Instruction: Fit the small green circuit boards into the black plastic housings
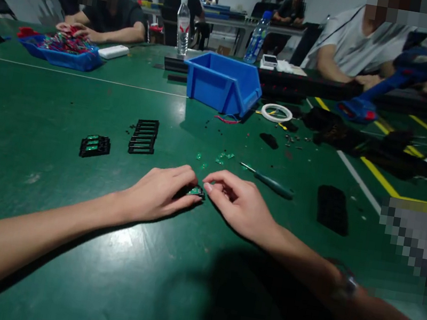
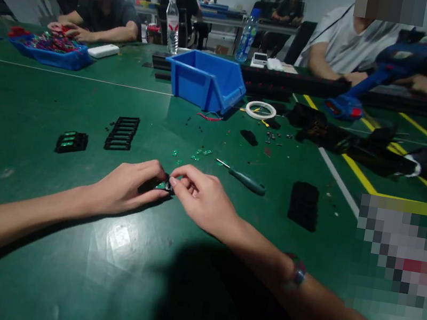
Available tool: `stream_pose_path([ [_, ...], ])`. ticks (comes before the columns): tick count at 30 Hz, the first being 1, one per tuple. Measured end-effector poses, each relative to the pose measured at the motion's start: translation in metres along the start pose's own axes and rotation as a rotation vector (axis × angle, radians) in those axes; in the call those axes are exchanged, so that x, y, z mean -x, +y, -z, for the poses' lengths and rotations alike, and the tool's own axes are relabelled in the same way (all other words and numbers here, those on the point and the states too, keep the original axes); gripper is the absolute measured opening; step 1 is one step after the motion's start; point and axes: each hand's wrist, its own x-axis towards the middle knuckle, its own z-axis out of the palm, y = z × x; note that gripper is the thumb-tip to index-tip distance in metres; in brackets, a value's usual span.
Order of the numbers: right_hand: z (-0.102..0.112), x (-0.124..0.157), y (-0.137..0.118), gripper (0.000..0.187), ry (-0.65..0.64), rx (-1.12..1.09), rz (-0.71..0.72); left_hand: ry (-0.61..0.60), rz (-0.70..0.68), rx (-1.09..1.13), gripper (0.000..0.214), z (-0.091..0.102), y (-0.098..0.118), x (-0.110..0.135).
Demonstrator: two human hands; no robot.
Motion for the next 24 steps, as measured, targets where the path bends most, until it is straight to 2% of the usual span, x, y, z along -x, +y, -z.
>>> stream_pose_path([
  [5, 0.006, 0.003, 0.002, 0.018, -0.097, -0.026, -0.036, 0.016, 0.034, 0.23, 0.019, 0.0, -0.006, 0.003],
  [9, 0.011, 0.005, 0.003, 0.018, -0.119, -0.004, 0.042, 0.044, 0.078, 0.259, 0.02, -0.001, -0.006, 0.007],
  [12, 0.012, 0.006, 0.003, 0.017, -0.126, -0.016, 0.014, 0.04, 0.069, 0.248, 0.026, -0.002, -0.007, 0.009],
  [18, 0.016, 0.007, 0.0, 0.012, -0.036, -0.135, -0.093, 0.04, 0.038, 0.281, 0.029, -0.001, -0.008, 0.009],
  [24, 0.023, 0.007, 0.01, 0.018, 0.108, -0.531, -0.302, 0.042, 0.011, 0.259, 0.034, -0.001, -0.006, 0.01],
])
